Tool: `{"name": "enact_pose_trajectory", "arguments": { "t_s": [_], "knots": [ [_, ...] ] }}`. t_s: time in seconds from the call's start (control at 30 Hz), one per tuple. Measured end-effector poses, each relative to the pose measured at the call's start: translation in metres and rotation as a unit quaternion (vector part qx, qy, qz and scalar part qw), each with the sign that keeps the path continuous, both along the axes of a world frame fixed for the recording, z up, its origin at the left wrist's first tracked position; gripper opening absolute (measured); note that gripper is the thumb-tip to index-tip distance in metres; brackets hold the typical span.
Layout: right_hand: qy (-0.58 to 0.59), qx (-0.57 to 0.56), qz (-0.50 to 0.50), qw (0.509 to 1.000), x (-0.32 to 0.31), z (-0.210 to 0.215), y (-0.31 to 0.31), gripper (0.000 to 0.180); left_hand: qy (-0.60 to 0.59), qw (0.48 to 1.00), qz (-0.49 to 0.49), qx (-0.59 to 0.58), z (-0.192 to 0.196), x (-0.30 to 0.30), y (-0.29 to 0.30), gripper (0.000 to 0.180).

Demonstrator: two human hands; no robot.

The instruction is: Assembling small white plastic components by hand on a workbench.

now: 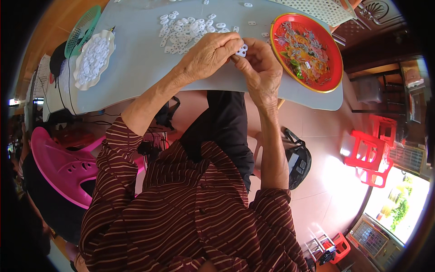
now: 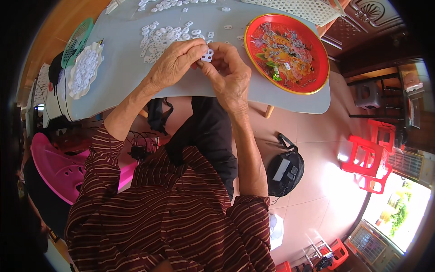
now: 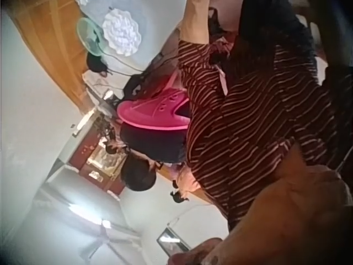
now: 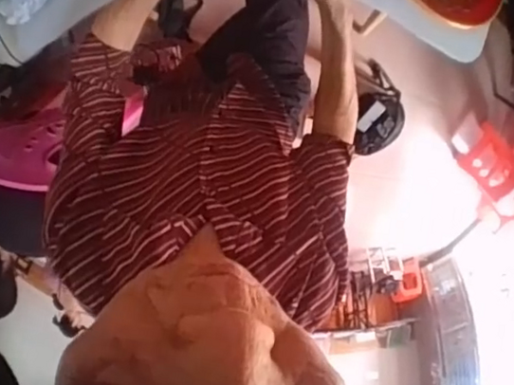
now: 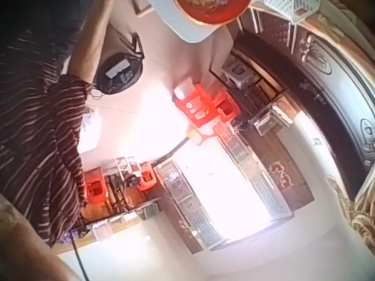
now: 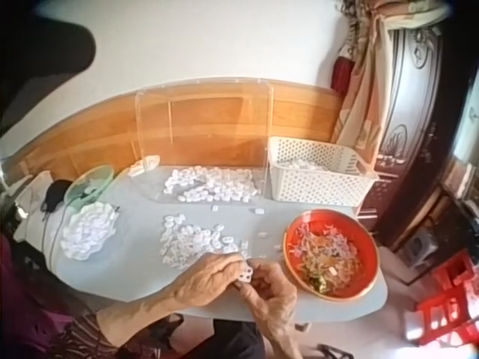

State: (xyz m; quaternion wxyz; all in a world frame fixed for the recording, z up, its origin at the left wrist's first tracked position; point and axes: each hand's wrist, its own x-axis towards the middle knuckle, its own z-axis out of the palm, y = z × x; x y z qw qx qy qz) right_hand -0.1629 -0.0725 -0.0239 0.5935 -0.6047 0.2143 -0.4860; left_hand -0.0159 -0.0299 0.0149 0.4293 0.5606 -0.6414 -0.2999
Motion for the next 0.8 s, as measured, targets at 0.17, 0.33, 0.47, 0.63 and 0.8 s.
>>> {"name": "enact_pose_trajectory", "arguments": {
  "t_s": [0.17,0.33,0.47,0.63,0.8],
  "knots": [
    [0.062,-0.037,-0.020,0.997,0.000,0.004,0.004,0.025,-0.015,0.999,0.013,-0.027,-0.014,0.001,0.003,0.033],
    [0.103,-0.071,-0.006,0.992,-0.001,0.007,0.004,0.019,0.028,0.997,0.037,-0.064,-0.023,-0.001,0.008,0.030],
    [0.133,-0.082,0.007,0.988,-0.003,0.010,0.003,0.016,0.018,0.999,0.029,-0.034,-0.024,0.002,0.009,0.030],
    [0.139,-0.102,0.001,0.985,-0.003,0.011,0.005,0.014,0.035,0.997,0.024,-0.066,-0.030,0.002,0.008,0.031],
    [0.158,-0.121,0.001,0.980,-0.008,0.008,0.002,0.014,0.022,0.999,-0.025,-0.019,-0.017,0.002,0.008,0.032]
  ]
}}
